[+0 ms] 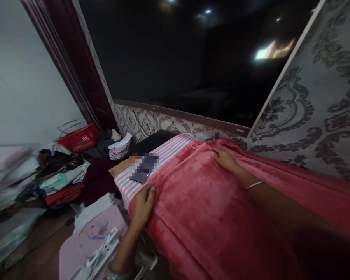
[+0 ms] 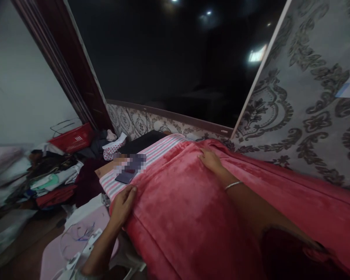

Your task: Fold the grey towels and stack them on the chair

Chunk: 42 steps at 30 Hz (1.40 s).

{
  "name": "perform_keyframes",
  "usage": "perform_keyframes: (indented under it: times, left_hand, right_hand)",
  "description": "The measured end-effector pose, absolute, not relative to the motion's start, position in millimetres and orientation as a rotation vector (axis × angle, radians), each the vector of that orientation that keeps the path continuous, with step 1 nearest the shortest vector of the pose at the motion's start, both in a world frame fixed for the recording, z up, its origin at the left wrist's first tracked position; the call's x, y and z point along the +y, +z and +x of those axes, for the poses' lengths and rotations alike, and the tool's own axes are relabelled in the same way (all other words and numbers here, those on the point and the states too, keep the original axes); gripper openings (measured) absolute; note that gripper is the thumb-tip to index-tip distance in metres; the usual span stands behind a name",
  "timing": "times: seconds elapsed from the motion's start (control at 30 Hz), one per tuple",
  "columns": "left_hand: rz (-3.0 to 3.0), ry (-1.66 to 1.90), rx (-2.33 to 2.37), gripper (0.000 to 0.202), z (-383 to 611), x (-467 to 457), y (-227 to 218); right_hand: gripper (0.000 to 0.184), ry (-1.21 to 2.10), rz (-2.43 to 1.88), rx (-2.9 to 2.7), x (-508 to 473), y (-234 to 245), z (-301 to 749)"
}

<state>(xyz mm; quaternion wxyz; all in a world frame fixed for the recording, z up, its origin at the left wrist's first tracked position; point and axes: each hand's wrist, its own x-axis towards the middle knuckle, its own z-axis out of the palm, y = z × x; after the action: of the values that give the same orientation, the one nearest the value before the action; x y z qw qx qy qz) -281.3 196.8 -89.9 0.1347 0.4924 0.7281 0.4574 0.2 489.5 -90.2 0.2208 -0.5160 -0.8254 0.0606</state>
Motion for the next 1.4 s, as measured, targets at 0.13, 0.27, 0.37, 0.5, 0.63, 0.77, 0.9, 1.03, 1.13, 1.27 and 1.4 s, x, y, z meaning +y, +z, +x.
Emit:
perform_keyframes:
  times: [0.13, 0.27, 0.37, 0.5, 0.63, 0.77, 0.9, 1.03, 1.13, 1.27, 1.4]
  left_hand:
    - [1.385, 1.355, 2.086, 0.036, -283.1, 198.3, -90.1]
    - [1.307, 1.403, 1.949, 0.034, -286.3, 198.8, -87.1]
    - [1.182, 1.543, 1.888, 0.037, -287.0, 196.7, -87.6]
    - [1.021, 1.794, 1.964, 0.037, -283.8, 194.4, -92.9]
    - [1.048, 1.818, 2.114, 0.035, -278.9, 197.2, -97.5]
    - [1.116, 1.72, 2.275, 0.034, -276.3, 200.4, -98.9]
    - [1.154, 1.639, 2.355, 0.035, -277.7, 203.4, -99.3]
    - [1.194, 1.623, 2.37, 0.038, -278.2, 206.0, -100.4]
    - [1.238, 1.639, 2.378, 0.036, -277.1, 206.7, -100.4]
    - [1.261, 1.631, 2.399, 0.031, -275.4, 208.8, -100.0]
    - [1.269, 1.659, 2.385, 0.027, -273.7, 212.7, -99.6]
  right_hand:
    - [0.042, 0.126, -1.553, -2.218, 497.3, -92.8, -8.6]
    - [0.024, 0.146, -1.634, -2.132, 504.0, -86.4, -16.9]
    - [0.019, 0.097, -1.583, -1.954, 515.3, -72.5, -22.6]
    - [0.018, 0.047, -1.476, -1.832, 530.6, -58.5, -31.5]
    - [0.018, 0.114, -1.653, -1.959, 529.6, -75.2, -38.5]
    - [0.022, 0.072, -1.697, -2.123, 522.9, -95.7, -38.4]
    - [0.027, 0.091, -1.641, -2.186, 524.8, -92.5, -33.4]
    - [0.049, 0.094, -1.435, -2.25, 507.4, -81.8, -21.5]
    - [0.061, 0.053, -1.281, -2.363, 458.5, -76.6, -1.8]
    - [0.065, 0.189, -1.074, -2.635, 349.9, -69.8, 43.1]
    - [0.063, 0.349, -1.085, -2.732, 233.6, -66.6, 96.4]
